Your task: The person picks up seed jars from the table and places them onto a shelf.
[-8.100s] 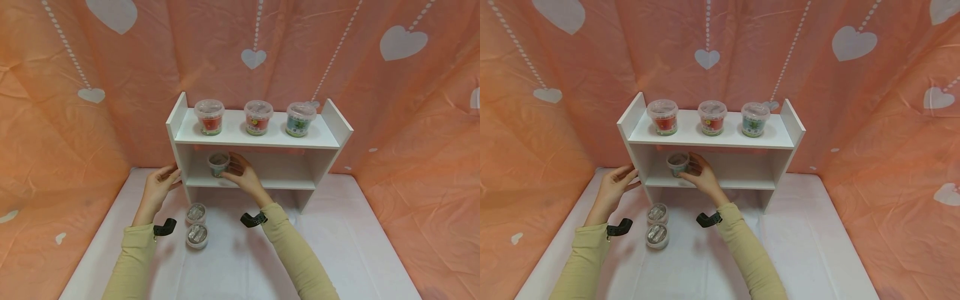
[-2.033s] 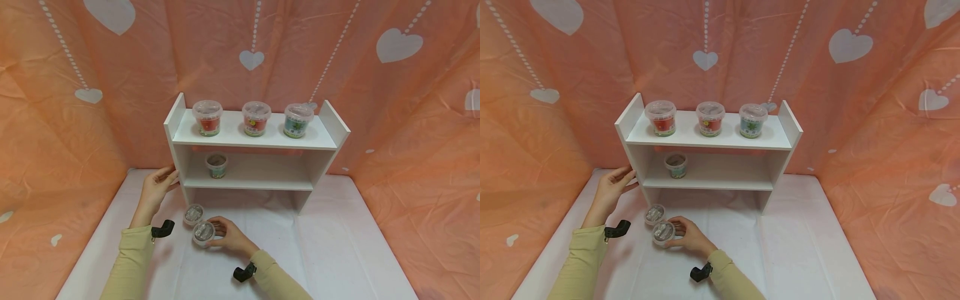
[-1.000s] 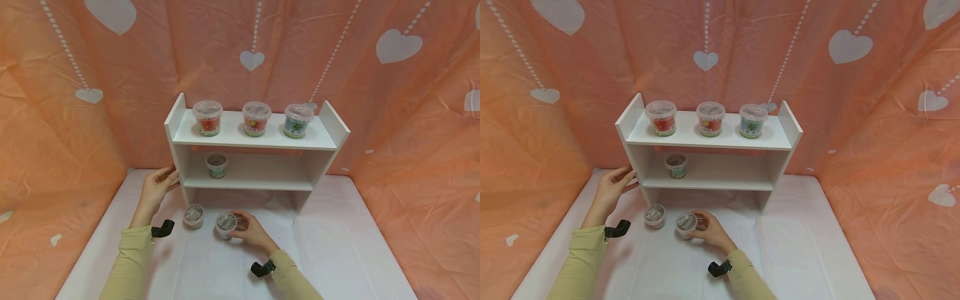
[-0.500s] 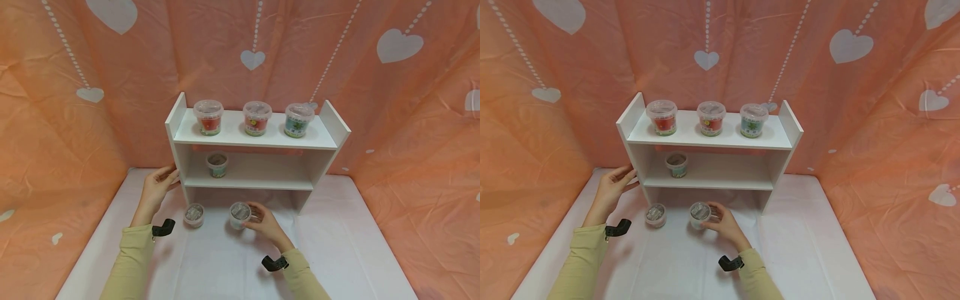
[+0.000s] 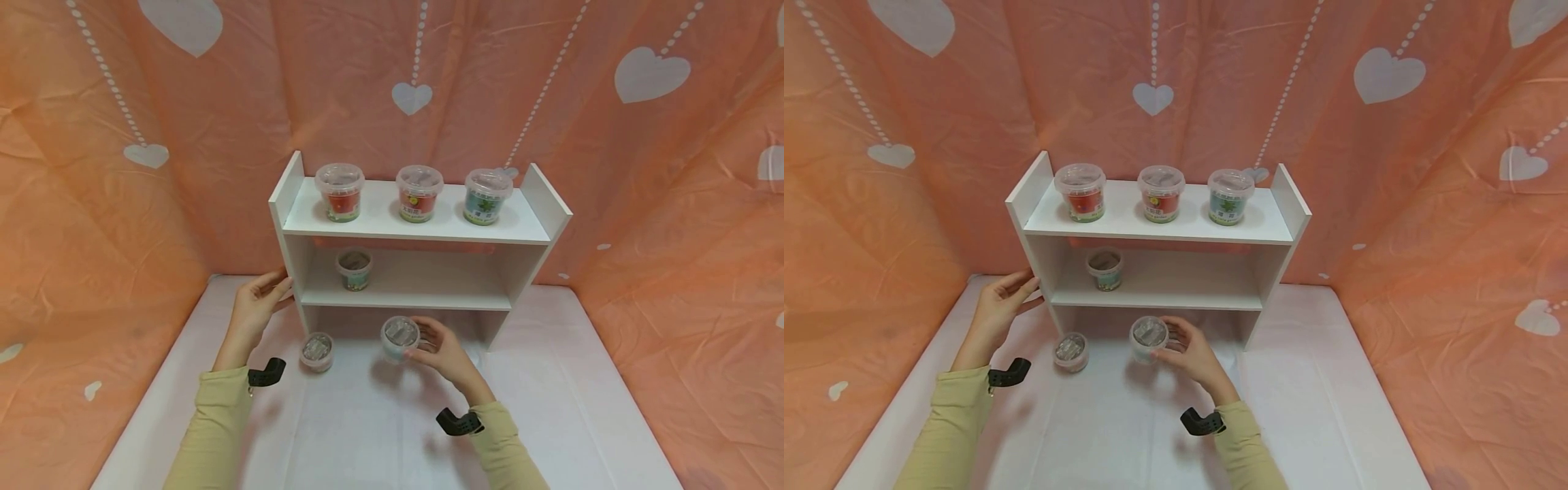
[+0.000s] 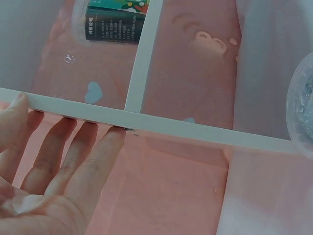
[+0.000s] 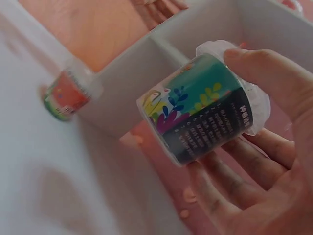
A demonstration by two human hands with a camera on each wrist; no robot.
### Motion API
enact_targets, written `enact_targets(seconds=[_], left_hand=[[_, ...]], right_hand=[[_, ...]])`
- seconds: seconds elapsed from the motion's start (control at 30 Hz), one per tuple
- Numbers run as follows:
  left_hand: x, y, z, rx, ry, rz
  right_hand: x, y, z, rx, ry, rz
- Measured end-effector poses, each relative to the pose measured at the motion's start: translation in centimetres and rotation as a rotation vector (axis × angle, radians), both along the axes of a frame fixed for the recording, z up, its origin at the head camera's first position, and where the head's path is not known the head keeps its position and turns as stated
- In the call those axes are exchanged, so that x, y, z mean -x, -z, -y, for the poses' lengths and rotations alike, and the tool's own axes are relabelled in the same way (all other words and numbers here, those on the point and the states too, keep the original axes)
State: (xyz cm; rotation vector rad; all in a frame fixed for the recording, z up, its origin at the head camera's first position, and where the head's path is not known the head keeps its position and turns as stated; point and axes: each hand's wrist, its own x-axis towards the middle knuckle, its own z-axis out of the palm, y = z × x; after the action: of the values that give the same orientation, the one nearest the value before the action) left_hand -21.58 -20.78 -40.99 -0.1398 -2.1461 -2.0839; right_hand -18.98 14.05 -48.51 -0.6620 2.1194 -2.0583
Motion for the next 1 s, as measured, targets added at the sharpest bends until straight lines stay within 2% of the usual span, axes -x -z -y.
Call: enact_targets(seconds=[0.53, 1.0], left_hand=[[0.0, 0.1, 0.0, -0.016, 0.001, -0.016], [0.0, 0.2, 0.0, -0.014, -0.003, -0.015]], right_hand=[[0.2, -5.0, -1.6, -0.020, 0.016, -0.032], [1.7, -6.8, -2.4, -0.036, 0.043, -0.040]])
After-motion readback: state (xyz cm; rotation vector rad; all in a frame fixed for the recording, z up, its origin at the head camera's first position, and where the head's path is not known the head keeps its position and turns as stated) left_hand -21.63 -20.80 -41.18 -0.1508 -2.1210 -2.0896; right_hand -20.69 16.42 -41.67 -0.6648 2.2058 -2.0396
